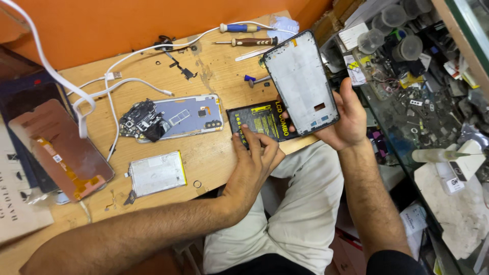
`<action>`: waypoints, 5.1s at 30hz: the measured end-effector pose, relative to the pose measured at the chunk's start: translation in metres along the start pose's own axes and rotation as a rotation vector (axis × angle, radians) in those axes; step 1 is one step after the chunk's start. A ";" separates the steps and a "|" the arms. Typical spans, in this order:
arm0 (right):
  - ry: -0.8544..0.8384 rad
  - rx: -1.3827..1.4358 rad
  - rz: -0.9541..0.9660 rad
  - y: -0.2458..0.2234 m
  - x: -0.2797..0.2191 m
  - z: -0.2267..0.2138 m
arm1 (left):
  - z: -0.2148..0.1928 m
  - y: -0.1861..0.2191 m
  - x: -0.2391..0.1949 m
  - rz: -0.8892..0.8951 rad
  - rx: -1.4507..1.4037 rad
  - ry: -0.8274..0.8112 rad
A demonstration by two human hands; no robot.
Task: The person applies adhesive tape to the edges of a smartphone frame, then places a motherboard into the frame and presses it down. They wipe the frame with a cloth and continue applying tape along the perimeter.
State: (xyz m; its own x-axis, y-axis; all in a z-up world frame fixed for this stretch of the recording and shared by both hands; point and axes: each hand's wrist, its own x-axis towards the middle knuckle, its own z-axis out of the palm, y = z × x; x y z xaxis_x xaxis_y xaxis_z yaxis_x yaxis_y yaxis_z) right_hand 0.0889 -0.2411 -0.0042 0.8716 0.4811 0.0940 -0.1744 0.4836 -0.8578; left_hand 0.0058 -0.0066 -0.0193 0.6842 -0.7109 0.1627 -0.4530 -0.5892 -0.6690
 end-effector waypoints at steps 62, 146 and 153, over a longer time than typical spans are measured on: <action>0.012 -1.555 -0.437 0.004 0.007 0.027 | -0.005 0.010 -0.014 0.044 0.167 -0.107; 0.053 0.251 -0.201 0.050 0.005 0.029 | -0.025 -0.032 -0.002 -0.071 -0.528 -0.004; 0.197 0.244 -0.208 0.051 0.005 0.033 | -0.026 -0.075 0.013 -0.195 -0.779 0.207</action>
State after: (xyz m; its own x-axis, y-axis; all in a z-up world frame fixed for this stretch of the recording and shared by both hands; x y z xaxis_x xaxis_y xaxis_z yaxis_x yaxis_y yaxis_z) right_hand 0.0694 -0.1900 -0.0311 0.9672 0.2160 0.1339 -0.0680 0.7277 -0.6825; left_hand 0.0339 0.0187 0.0518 0.7071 -0.5799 0.4047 -0.6553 -0.7524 0.0668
